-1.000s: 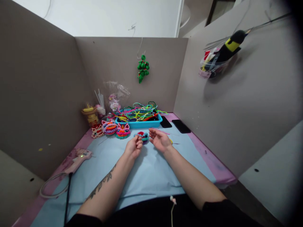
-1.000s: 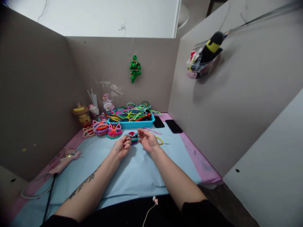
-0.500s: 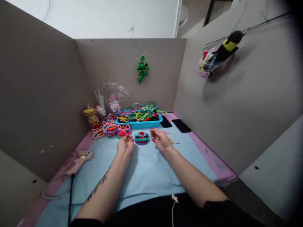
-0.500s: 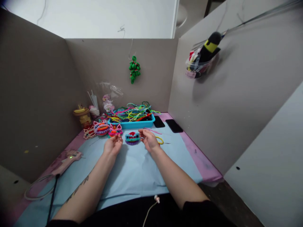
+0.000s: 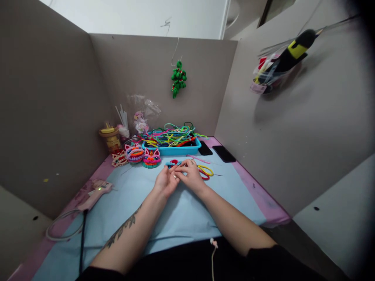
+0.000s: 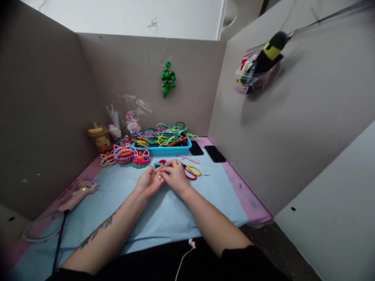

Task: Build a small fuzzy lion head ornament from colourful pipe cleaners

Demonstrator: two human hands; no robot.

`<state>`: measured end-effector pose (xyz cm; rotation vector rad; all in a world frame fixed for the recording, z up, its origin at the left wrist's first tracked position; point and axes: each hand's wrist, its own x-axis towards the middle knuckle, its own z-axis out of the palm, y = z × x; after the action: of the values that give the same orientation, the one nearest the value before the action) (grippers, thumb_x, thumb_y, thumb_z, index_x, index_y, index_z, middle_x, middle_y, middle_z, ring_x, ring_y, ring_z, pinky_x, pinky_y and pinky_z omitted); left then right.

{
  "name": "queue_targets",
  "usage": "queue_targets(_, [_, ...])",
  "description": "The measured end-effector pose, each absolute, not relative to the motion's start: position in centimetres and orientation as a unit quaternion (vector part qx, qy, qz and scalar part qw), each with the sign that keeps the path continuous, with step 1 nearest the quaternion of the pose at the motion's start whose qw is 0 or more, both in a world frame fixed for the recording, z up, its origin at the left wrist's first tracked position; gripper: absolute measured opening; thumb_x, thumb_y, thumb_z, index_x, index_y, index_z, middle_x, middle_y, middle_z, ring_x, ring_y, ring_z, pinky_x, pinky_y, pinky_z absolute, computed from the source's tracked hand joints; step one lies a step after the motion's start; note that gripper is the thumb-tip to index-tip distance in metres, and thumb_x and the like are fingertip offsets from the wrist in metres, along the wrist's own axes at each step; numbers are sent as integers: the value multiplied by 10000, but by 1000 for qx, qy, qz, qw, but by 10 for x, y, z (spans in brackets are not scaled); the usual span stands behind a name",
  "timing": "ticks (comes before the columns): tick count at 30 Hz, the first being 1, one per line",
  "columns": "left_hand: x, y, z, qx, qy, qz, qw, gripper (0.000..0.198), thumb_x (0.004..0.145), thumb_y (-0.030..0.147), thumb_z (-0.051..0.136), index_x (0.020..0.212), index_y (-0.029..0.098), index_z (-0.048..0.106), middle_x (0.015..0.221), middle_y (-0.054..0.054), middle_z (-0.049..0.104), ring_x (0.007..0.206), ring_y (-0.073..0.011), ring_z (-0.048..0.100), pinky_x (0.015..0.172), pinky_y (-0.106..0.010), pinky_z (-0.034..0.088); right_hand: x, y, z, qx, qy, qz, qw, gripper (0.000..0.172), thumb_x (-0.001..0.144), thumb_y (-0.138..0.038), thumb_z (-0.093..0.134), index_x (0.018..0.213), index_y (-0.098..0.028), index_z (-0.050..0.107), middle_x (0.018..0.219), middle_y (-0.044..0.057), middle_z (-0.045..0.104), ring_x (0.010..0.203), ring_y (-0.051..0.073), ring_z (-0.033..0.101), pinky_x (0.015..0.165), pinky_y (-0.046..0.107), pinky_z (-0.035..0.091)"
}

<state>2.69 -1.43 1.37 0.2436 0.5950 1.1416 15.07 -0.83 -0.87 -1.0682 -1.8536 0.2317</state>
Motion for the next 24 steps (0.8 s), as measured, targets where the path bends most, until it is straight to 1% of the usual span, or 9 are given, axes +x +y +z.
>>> queue_targets(4, [29,-14,10,148,282,525,789,435,943,361,233,946,93,576,777,-114,626,612,-129,581,543,-235,493,151,-9,-10,-438,-764,96,463,118,753,-183,623,768,-254,715,887,44,523,919,210,449,853,375,373])
queue_targets(9, [30,-12,9,153,276,518,795,447,944,359,230,1006,71,566,837,-141,640,736,-163,624,592,-246,505,152,-7,-11,-443,-770,108,446,112,761,-151,582,747,-222,668,860,40,521,900,206,454,852,369,371])
queue_targets(12, [31,-12,12,144,271,516,799,467,945,362,212,1003,66,568,829,-144,639,731,-162,622,620,-257,513,152,-5,-11,-450,-759,122,455,115,791,-162,547,743,-212,640,848,38,523,882,202,463,829,360,380])
queue_targets(16, [32,-13,14,166,247,508,809,515,947,374,177,963,75,596,791,-127,634,720,-159,616,605,-249,511,151,-7,-10,-428,-764,115,468,92,801,-184,563,804,-216,649,902,42,522,934,203,449,850,353,374])
queue_targets(20, [34,-13,12,179,253,503,807,518,948,365,187,892,81,616,754,-111,627,674,-139,601,581,-226,500,151,-8,-10,-435,-787,96,427,60,764,-182,604,761,-216,653,917,46,524,930,211,430,852,370,370])
queue_targets(24, [37,-14,11,194,264,500,802,500,942,372,214,865,96,624,768,-116,630,762,-169,615,655,-270,515,154,-8,-10,-445,-803,96,384,41,754,-187,604,733,-212,628,958,47,533,937,213,428,848,378,375])
